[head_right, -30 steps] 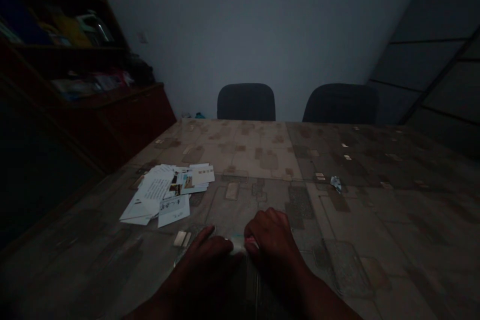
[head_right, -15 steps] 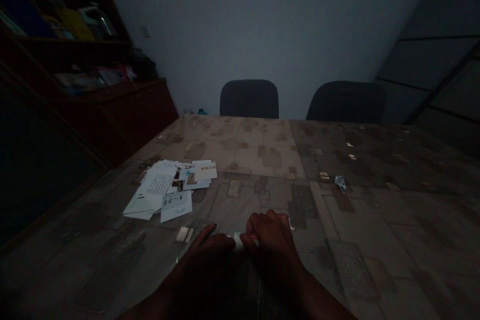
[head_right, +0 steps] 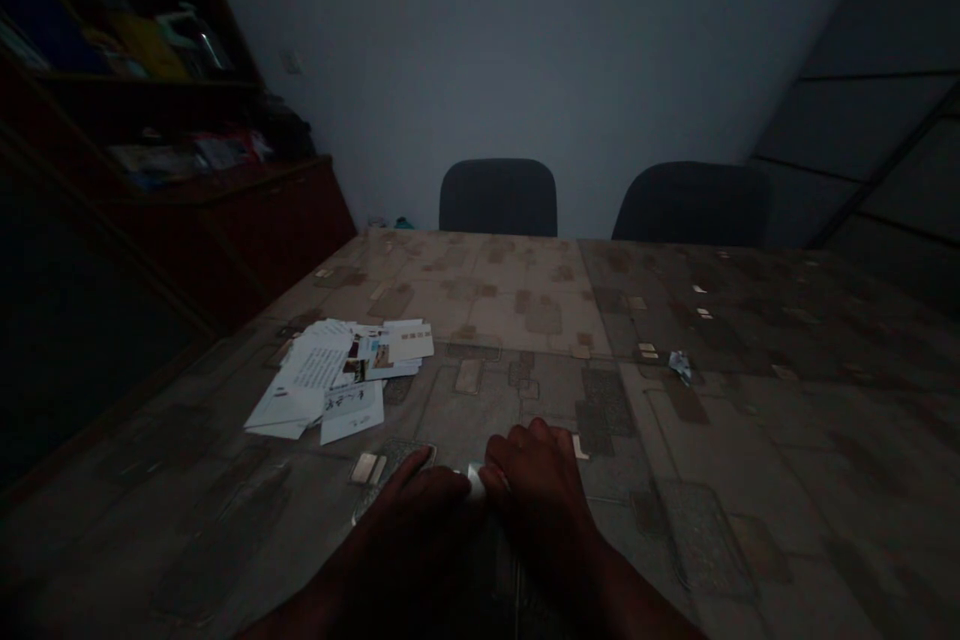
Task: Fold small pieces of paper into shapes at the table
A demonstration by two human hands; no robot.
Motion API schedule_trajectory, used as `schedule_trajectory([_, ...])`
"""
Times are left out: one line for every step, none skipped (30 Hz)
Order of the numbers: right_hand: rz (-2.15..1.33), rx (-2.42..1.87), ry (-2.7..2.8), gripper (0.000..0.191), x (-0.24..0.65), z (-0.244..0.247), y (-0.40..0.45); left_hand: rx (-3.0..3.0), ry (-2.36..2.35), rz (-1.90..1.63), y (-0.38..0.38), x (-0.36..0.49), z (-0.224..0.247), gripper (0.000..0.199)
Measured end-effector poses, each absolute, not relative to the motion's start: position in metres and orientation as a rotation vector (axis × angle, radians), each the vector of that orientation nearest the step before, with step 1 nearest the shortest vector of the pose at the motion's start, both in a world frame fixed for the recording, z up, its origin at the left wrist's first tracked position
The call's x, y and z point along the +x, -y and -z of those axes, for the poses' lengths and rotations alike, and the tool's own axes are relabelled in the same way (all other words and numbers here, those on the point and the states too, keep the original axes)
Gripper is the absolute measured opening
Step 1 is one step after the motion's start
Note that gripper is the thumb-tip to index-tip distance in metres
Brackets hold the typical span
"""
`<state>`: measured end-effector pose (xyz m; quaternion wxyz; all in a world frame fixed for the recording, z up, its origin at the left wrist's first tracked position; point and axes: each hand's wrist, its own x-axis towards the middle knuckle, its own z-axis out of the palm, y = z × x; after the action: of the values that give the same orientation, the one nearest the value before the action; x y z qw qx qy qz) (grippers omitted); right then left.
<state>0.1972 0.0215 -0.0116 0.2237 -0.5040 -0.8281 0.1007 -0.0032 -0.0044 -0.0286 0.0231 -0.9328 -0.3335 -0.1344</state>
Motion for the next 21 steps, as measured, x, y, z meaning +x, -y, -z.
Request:
schedule_trajectory([-0.283,-1.386,2.289,0.011,0.197,0.012,-0.022,-2.878,1.03,0.434,0.005,-0.004,0.029,0.038])
schedule_trajectory([-0.286,-1.382,2.293,0.011,0.197,0.012,-0.022,-2.87,1.028,0.449,0.005,-0.004,0.03,0.039])
schedule_trajectory([-0.286,-1.379,2.297,0.011,0.197,0.013,-0.022,-2.868,1.026,0.451,0.006,-0.004,0.029,0.041])
schedule_trajectory([-0.284,-1.373,2.303,0.01,0.197,0.013,-0.023,-2.871,1.023,0.442,0.006,-0.005,0.029,0.043])
schedule_trajectory([-0.278,-1.366,2.308,0.01,0.197,0.013,-0.023,-2.876,1.018,0.429,0.006,-0.005,0.028,0.044])
schedule_trajectory([-0.27,-1.359,2.314,0.01,0.197,0.014,-0.023,-2.882,1.011,0.416,0.006,-0.005,0.027,0.045])
schedule_trajectory([-0.258,-1.355,2.315,0.011,0.197,0.014,-0.023,-2.883,1.003,0.415,0.006,-0.005,0.025,0.045])
schedule_trajectory([-0.239,-1.353,2.312,0.012,0.197,0.014,-0.023,-2.884,0.994,0.417,0.006,-0.005,0.024,0.045])
schedule_trajectory([-0.217,-1.35,2.308,0.012,0.197,0.013,-0.022,-2.883,0.996,0.42,0.006,-0.005,0.022,0.044])
schedule_trajectory([-0.192,-1.349,2.304,0.013,0.196,0.013,-0.021,-2.885,1.008,0.412,0.006,-0.005,0.021,0.042])
schedule_trajectory([-0.165,-1.349,2.3,0.013,0.195,0.012,-0.021,-2.892,1.028,0.391,0.006,-0.004,0.02,0.04])
schedule_trajectory([-0.142,-1.349,2.303,0.013,0.195,0.011,-0.02,-2.903,1.05,0.364,0.006,-0.004,0.019,0.039])
schedule_trajectory([-0.125,-1.35,2.308,0.014,0.194,0.01,-0.02,-2.916,1.072,0.333,0.006,-0.003,0.019,0.039])
schedule_trajectory([-0.119,-1.354,2.319,0.014,0.194,0.01,-0.02,-2.929,1.084,0.311,0.006,-0.003,0.02,0.039])
schedule_trajectory([-0.119,-1.362,2.329,0.014,0.194,0.009,-0.02,-2.938,1.09,0.303,0.006,-0.002,0.02,0.039])
schedule_trajectory([-0.124,-1.37,2.339,0.014,0.194,0.009,-0.02,-2.951,1.085,0.303,0.005,-0.002,0.021,0.04])
schedule_trajectory([-0.136,-1.371,2.349,0.014,0.195,0.008,-0.021,-2.964,1.075,0.306,0.005,-0.002,0.021,0.041])
schedule_trajectory([-0.146,-1.367,2.359,0.014,0.195,0.008,-0.022,-2.971,1.069,0.311,0.005,-0.002,0.021,0.04])
schedule_trajectory([-0.15,-1.361,2.365,0.013,0.196,0.009,-0.022,-2.975,1.066,0.312,0.005,-0.002,0.021,0.039])
schedule_trajectory([-0.151,-1.353,2.37,0.012,0.196,0.009,-0.023,-2.976,1.065,0.312,0.005,-0.002,0.02,0.037])
schedule_trajectory([-0.144,-1.348,2.369,0.012,0.196,0.009,-0.023,-2.973,1.07,0.311,0.006,-0.002,0.019,0.036])
